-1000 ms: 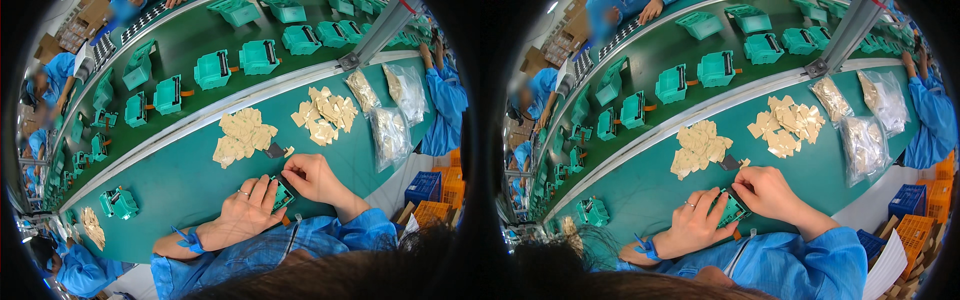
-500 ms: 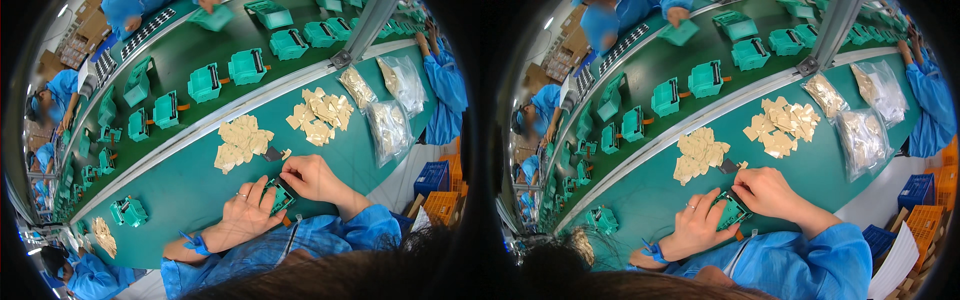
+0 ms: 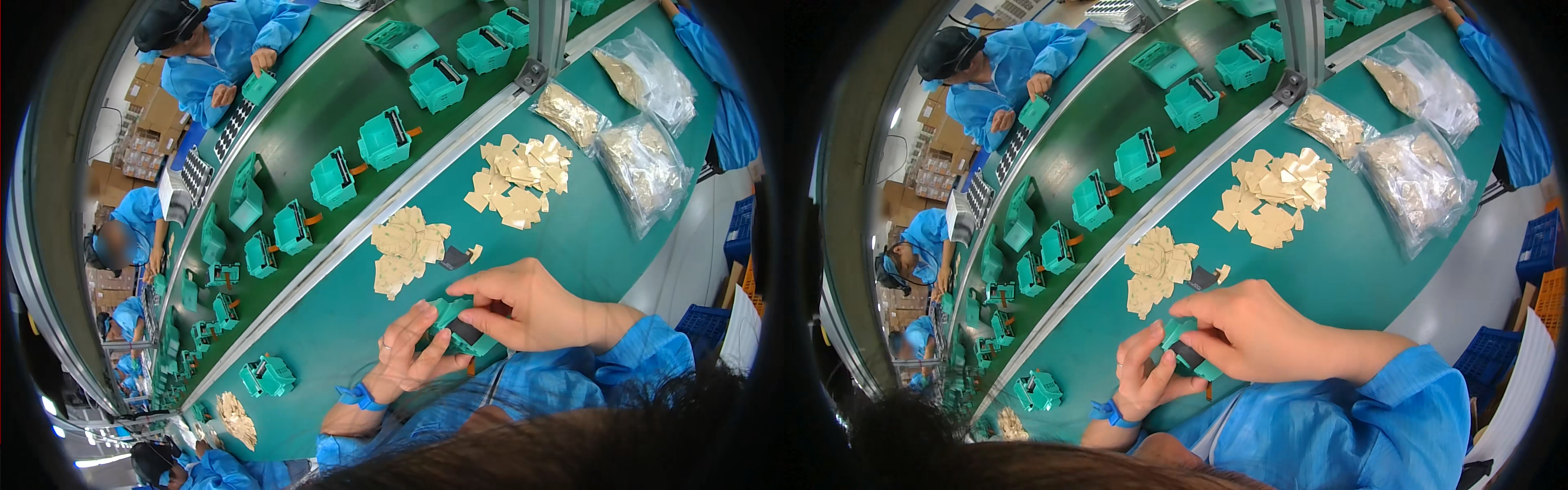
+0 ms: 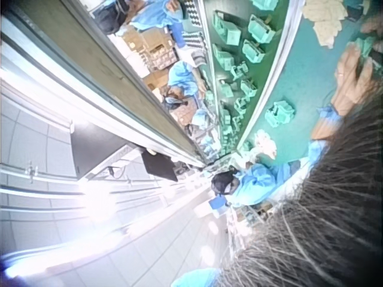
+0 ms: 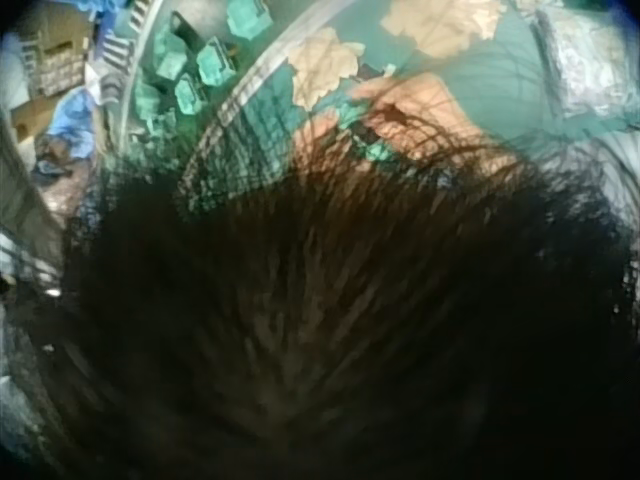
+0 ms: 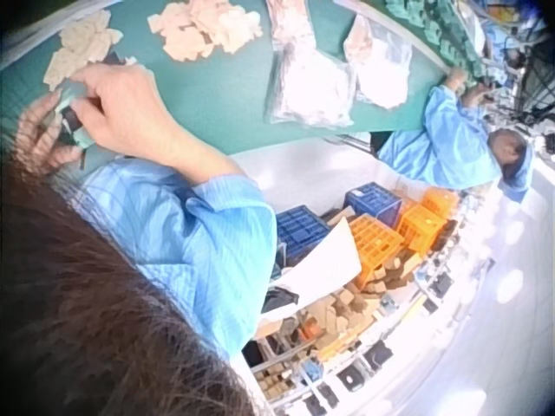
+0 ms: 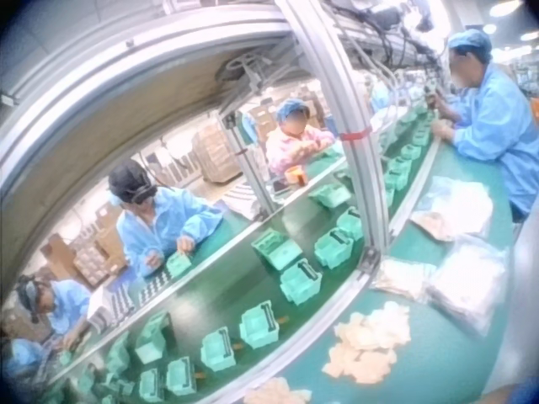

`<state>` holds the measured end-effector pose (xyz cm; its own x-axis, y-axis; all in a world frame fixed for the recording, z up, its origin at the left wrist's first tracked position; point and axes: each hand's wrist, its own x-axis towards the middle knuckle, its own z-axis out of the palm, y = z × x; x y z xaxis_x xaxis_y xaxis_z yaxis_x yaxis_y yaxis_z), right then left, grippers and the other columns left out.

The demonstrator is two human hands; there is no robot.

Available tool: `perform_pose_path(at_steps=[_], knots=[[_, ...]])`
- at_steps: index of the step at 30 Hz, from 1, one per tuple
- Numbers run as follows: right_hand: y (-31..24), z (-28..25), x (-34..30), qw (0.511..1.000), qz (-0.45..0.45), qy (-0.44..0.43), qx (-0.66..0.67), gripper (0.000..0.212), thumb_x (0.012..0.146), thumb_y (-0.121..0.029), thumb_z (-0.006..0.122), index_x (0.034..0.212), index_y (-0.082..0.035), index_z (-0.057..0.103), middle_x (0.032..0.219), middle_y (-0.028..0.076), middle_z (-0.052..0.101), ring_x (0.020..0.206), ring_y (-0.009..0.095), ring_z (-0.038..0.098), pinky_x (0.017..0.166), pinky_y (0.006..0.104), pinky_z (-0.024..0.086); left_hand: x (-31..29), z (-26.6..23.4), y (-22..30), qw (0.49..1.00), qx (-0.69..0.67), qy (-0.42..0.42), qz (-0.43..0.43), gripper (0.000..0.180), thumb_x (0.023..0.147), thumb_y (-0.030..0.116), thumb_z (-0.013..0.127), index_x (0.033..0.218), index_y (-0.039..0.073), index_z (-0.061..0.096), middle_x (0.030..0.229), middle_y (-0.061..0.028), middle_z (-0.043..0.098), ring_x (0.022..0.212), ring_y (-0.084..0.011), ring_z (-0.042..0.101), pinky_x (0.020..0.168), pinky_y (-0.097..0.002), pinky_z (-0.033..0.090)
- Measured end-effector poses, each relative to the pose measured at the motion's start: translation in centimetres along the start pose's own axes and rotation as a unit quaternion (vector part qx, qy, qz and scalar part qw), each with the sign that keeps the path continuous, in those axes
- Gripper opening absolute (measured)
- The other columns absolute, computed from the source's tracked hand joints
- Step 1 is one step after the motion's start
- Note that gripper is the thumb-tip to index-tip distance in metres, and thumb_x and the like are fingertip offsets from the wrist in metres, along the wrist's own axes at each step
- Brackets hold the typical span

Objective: Peeling and sticking adhesive pads onto green plastic electronic housings on an assembly line.

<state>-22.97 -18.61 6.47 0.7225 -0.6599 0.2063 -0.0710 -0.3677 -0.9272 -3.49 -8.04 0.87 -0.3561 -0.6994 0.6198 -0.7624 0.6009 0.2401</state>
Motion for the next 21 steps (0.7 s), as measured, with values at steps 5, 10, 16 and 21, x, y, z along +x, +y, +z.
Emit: perform_pose_path(at_steps=[5,10,16,21], knots=[[0.0,0.6,-0.7,0.997,0.037,-0.016,0.067,0.014,0.078,-0.004,0.062,0.086,-0.003,0.049,0.064,0.009,0.057,0.054,0.023,0.058,0.049,0.0322,0.044,-1.5,1.3,-1.1,0.996,-0.077,0.053,0.007,0.061,0.067,0.032,0.081,0.118,0.011,0.054,0.118,-0.0165,0.049,0.104,-0.0327,0.055,0.078,-0.0373,0.056],[0.1,1.0,-0.6,1.000,0.002,0.009,0.027,0.015,0.078,-0.003,0.062,0.081,-0.004,0.047,0.062,0.008,0.053,0.053,0.024,0.056,0.047,0.0334,0.042,-2.1,1.4,-1.3,0.996,-0.082,0.034,-0.001,0.067,0.066,0.033,0.081,0.123,0.013,0.051,0.120,-0.0152,0.048,0.105,-0.0334,0.055,0.080,-0.0388,0.055],[0.2,1.0,-0.6,1.000,-0.002,0.007,0.021,0.016,0.078,-0.002,0.061,0.080,-0.004,0.046,0.062,0.009,0.053,0.053,0.025,0.055,0.047,0.0342,0.042,-1.2,0.4,-0.9,0.996,-0.085,0.005,0.000,0.072,0.060,0.023,0.086,0.121,0.013,0.049,0.121,-0.0171,0.045,0.105,-0.0367,0.054,0.081,-0.0401,0.051],[0.1,1.0,-0.6,1.000,-0.002,0.006,0.015,0.016,0.077,-0.002,0.061,0.080,-0.004,0.046,0.062,0.009,0.053,0.053,0.025,0.055,0.046,0.0344,0.042,-1.3,0.5,-0.9,0.997,-0.077,0.004,-0.001,0.072,0.060,0.023,0.086,0.120,0.013,0.049,0.121,-0.0177,0.046,0.104,-0.0365,0.054,0.081,-0.0402,0.051]])
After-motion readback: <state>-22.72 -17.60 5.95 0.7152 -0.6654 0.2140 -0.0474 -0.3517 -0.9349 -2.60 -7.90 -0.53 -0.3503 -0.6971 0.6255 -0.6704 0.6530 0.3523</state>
